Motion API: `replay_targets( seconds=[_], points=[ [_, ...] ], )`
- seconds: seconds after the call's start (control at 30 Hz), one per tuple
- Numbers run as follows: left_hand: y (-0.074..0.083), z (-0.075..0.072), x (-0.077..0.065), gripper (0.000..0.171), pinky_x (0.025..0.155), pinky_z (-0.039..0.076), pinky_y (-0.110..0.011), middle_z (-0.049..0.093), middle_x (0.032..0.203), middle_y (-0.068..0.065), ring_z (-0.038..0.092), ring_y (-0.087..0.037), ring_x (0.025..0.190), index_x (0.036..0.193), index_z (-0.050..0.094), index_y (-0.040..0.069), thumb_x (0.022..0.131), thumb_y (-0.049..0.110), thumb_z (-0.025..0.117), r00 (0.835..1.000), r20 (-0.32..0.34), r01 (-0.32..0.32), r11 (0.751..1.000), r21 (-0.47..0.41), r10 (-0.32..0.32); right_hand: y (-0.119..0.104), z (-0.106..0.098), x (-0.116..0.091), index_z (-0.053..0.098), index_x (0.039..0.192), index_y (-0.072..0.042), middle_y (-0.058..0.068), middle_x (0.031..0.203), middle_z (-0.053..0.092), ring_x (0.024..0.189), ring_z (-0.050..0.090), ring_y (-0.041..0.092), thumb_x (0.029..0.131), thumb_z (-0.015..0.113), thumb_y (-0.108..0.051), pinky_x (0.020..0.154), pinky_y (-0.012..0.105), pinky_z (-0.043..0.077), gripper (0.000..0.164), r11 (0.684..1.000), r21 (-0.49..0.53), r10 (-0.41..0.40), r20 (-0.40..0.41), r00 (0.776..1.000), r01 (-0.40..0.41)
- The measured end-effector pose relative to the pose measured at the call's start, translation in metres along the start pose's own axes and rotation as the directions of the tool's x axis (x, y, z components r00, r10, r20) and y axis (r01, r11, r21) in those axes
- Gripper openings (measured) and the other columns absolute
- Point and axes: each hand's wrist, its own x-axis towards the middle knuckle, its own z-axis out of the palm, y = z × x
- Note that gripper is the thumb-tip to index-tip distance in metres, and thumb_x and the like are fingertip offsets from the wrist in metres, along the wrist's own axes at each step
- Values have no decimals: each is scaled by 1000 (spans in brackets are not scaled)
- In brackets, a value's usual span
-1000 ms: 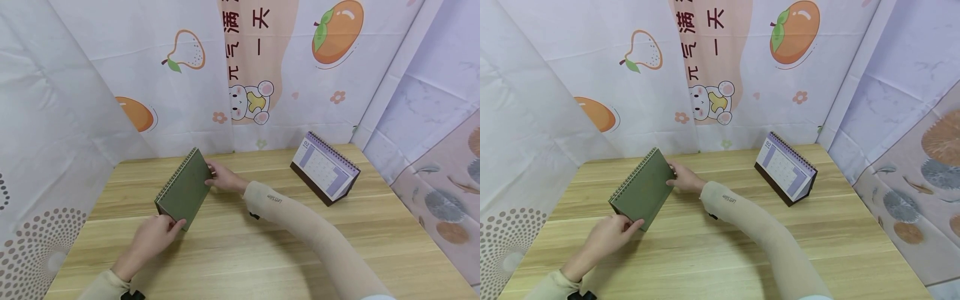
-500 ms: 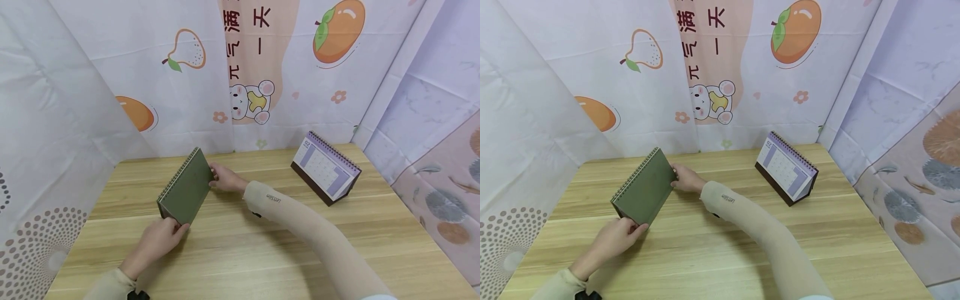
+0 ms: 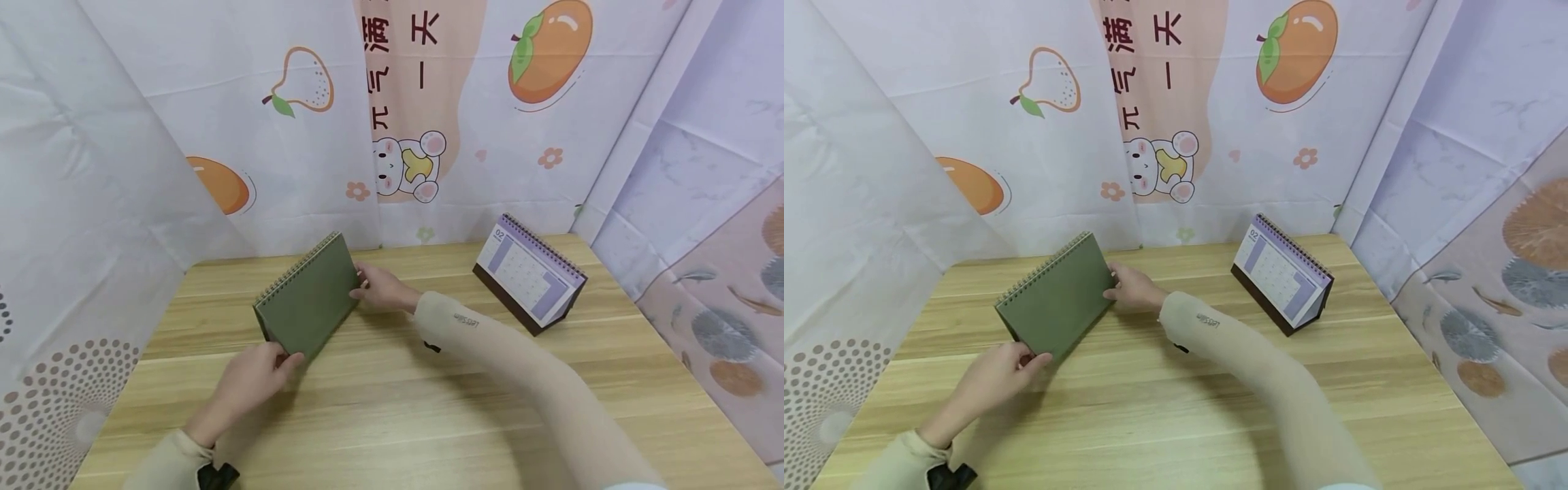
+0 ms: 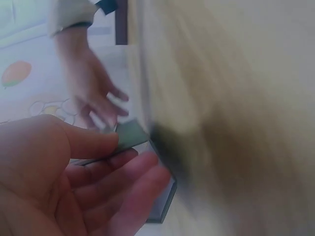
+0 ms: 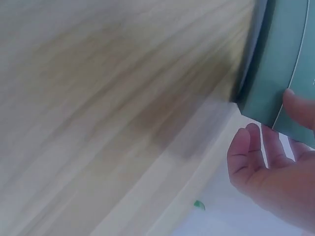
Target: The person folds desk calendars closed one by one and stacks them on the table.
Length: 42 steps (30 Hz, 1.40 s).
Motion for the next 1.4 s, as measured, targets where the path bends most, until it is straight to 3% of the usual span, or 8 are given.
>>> replay_targets(
  seconds=[0.27,0.43,0.63,0.73,0.87,1.0,1.17,1.4],
  points=[
    [1,-19,24,36,43,36,-27,50,58,3,41,-10,47,75,62,11,103,34,62,995,83,-42,985,-165,56,15,-37,-27,57,129,-7,7,111,64,97,63,19,100,67,-16,85,34,54,32,1000,-11,-20,-29,999,20],
    [1,-22,43,32,45,46,-30,59,67,-3,53,-15,53,88,65,6,103,34,62,981,160,-42,930,-365,107,23,-61,-49,59,126,-3,9,105,67,91,64,19,98,69,-14,79,33,55,31,998,7,-58,-50,997,59],
    [5,-23,65,28,55,58,-43,66,81,-14,67,-31,68,94,65,3,102,30,64,954,235,-43,863,-504,185,28,-80,-83,62,117,2,9,94,66,82,62,19,96,70,-6,70,29,52,23,991,101,-81,-86,993,89],
    [9,-25,73,27,60,60,-49,66,87,-17,70,-35,75,94,64,5,103,30,62,933,279,-51,850,-525,228,28,-89,-103,62,114,1,8,94,64,85,59,19,96,71,-8,72,29,49,22,987,135,-75,-87,993,87],
    [17,-28,82,28,66,61,-45,67,91,-16,70,-35,82,96,61,6,105,33,59,904,328,-56,835,-547,275,29,-99,-128,64,113,-3,8,98,65,91,60,22,94,75,-16,78,33,51,25,987,153,-29,-102,994,44],
    [23,-27,88,27,71,60,-44,69,92,-16,69,-36,85,97,60,6,105,32,58,889,326,-83,815,-573,320,32,-104,-147,63,110,-5,9,104,66,99,61,25,93,77,-21,84,36,53,27,982,186,44,-108,993,-23],
    [28,-21,91,25,70,60,-41,70,88,-13,68,-30,80,94,58,6,106,27,57,891,285,-126,795,-593,353,36,-106,-157,58,110,-5,14,110,61,104,58,27,93,77,-25,87,38,52,33,965,252,100,-96,990,-73],
    [32,-17,91,23,75,59,-43,66,92,-20,66,-36,87,95,57,7,106,27,56,898,257,-132,775,-617,357,38,-107,-165,56,120,-4,14,116,60,113,57,28,93,77,-29,92,41,51,42,943,314,145,-80,986,-113]
  ],
)
